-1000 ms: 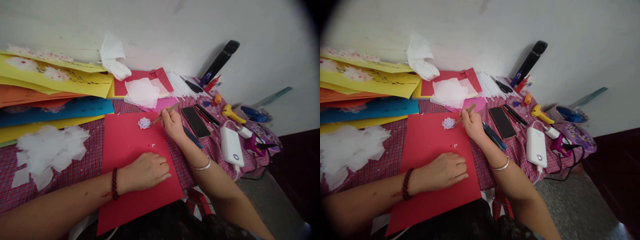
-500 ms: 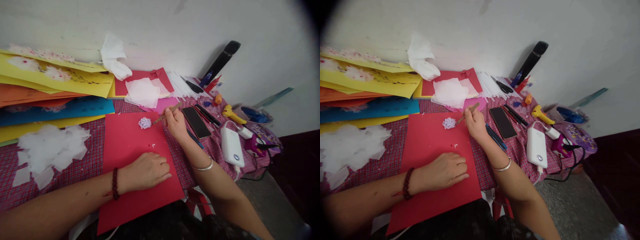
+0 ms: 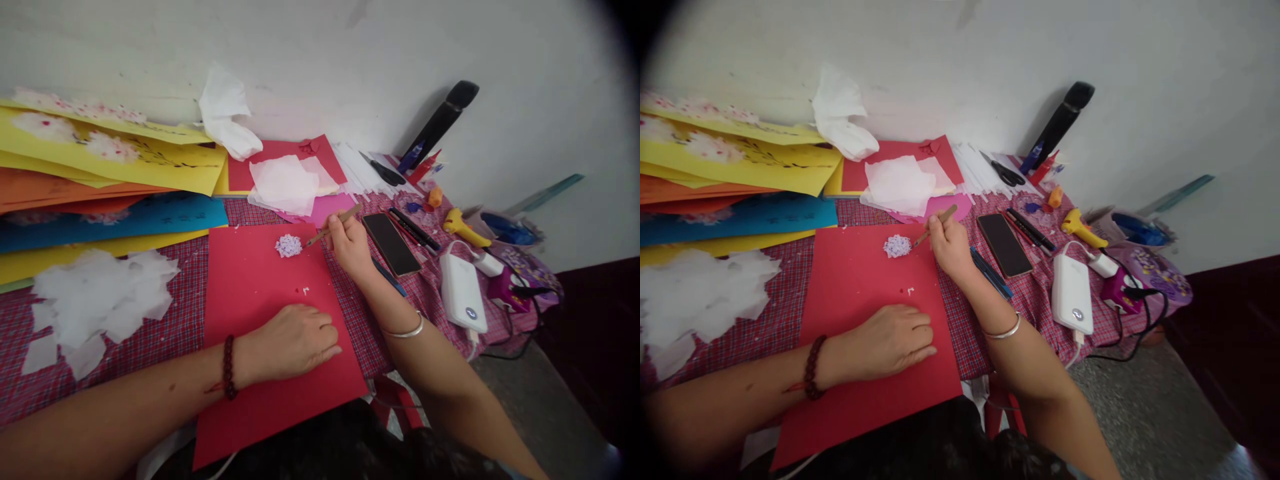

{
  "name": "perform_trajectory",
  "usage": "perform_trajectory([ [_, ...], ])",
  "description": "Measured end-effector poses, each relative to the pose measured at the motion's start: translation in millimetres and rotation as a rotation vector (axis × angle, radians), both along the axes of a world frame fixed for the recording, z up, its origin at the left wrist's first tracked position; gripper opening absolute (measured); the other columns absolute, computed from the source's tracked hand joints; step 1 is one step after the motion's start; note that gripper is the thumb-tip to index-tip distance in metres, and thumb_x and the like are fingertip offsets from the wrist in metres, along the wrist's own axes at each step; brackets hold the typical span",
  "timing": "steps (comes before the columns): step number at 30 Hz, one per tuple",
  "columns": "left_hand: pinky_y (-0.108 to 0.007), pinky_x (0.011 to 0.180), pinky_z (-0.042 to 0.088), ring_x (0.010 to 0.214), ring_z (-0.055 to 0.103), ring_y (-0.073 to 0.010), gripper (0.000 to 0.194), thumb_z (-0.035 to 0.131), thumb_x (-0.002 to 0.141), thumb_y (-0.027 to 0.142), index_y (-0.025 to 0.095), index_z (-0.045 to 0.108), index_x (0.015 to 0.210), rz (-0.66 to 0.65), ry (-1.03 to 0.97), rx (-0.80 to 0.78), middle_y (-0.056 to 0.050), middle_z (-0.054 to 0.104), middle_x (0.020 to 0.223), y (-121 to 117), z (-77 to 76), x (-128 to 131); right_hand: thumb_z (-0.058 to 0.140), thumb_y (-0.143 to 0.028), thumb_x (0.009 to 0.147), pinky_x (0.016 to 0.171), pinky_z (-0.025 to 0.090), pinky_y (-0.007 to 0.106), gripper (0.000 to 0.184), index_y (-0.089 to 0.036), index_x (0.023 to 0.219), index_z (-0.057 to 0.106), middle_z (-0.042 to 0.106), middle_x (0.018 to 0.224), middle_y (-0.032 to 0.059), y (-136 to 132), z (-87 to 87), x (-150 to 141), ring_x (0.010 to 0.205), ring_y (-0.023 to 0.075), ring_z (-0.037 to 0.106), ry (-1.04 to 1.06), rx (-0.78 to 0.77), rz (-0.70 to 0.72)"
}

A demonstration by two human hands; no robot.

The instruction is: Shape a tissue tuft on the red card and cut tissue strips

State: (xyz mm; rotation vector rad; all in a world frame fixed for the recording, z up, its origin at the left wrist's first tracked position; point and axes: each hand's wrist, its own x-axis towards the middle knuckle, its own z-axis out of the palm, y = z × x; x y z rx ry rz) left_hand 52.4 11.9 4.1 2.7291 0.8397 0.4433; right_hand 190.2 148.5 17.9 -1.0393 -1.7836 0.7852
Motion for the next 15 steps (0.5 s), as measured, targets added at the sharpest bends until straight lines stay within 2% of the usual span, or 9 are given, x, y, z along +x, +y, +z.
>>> perform_trajectory([
  [15, -0.032, 0.061, 0.038, 0.065, 0.053, -0.0167, 0.031, 0.048, 0.101, 0.034, 0.017, 0.059, 0.078, 0.004, -0.021, 0.021, -0.002, 0.062, 0.075, -0.3, -0.8, -0.5, 0.040, -0.053, 0.098, 0.054, 0.035, 0.027, 0.042, -0.021, 0.074, 0.052, 0.048, 0.051, -0.0038, 2.4, -2.6, 0.6, 0.049, 0.0124, 0.046, -0.009, 0.009, -0.005],
])
